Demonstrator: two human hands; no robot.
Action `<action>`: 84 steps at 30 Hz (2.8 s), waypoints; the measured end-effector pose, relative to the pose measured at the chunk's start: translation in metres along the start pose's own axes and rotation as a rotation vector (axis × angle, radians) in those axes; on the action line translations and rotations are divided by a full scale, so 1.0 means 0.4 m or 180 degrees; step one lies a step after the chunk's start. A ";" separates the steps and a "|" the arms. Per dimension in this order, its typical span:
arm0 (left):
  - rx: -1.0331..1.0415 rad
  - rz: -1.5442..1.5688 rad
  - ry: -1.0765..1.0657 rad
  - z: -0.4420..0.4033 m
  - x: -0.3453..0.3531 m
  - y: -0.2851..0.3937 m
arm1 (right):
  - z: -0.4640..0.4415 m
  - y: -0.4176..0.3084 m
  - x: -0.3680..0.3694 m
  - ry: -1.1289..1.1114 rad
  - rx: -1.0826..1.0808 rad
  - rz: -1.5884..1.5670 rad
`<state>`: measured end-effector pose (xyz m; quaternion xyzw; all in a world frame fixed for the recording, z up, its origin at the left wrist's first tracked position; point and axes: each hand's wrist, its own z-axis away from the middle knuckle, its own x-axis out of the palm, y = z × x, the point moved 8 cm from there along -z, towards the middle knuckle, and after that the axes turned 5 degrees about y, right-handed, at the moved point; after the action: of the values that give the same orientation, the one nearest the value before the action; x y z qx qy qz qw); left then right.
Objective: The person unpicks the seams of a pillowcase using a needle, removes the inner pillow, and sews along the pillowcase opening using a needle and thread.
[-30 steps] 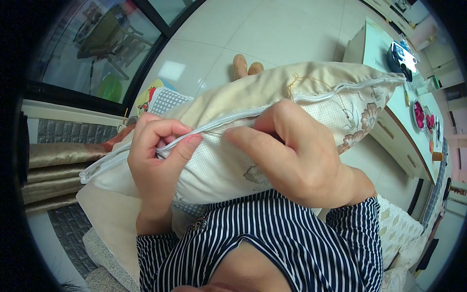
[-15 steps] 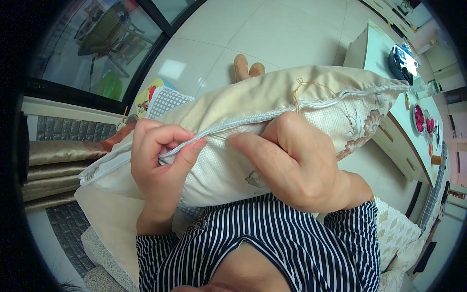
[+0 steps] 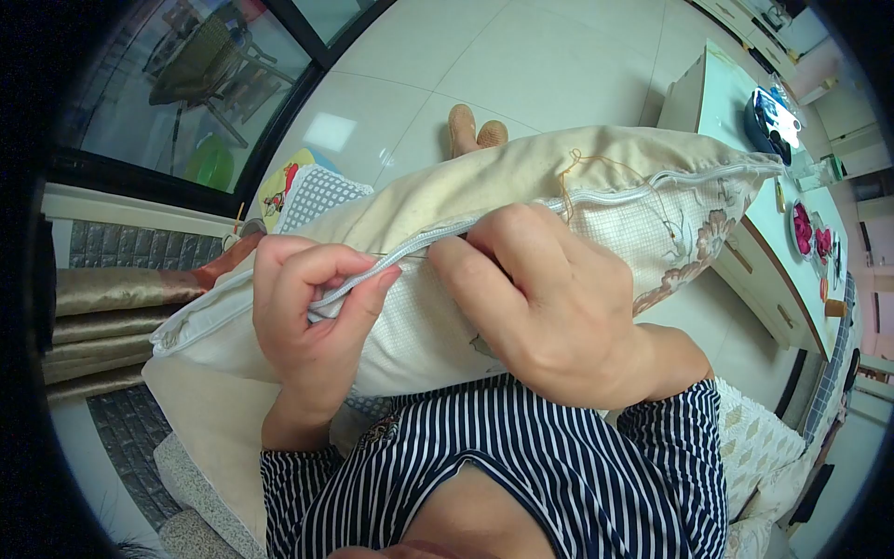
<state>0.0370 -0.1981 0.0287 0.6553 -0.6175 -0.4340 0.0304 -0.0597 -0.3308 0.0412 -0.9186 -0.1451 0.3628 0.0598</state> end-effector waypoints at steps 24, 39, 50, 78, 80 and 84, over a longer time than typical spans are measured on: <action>-0.2201 0.2143 -0.1550 0.008 0.068 -0.106 | -0.058 0.049 0.033 -0.0646 0.0383 -0.0602; -0.2510 0.2422 -0.1304 0.004 0.072 -0.117 | -0.046 0.030 0.021 -0.0708 0.0211 -0.0045; -0.1964 0.2157 -0.1110 0.002 0.076 -0.124 | -0.069 -0.038 0.045 -0.0450 -0.0114 -0.0273; -0.1458 0.1408 -0.0923 -0.008 0.023 -0.109 | 0.033 0.133 -0.128 0.1692 0.0838 -0.3941; -0.1476 0.1462 -0.0883 -0.009 0.025 -0.111 | 0.067 0.136 -0.184 0.2282 0.0637 -0.2945; -0.1444 0.1589 -0.0634 -0.014 0.015 -0.119 | 0.094 0.146 -0.216 0.2386 0.0635 -0.1974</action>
<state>0.0768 -0.1945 0.0015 0.4151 -0.6464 -0.6012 0.2200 -0.1325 -0.4130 0.0574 -0.8892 -0.3446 -0.0153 0.3006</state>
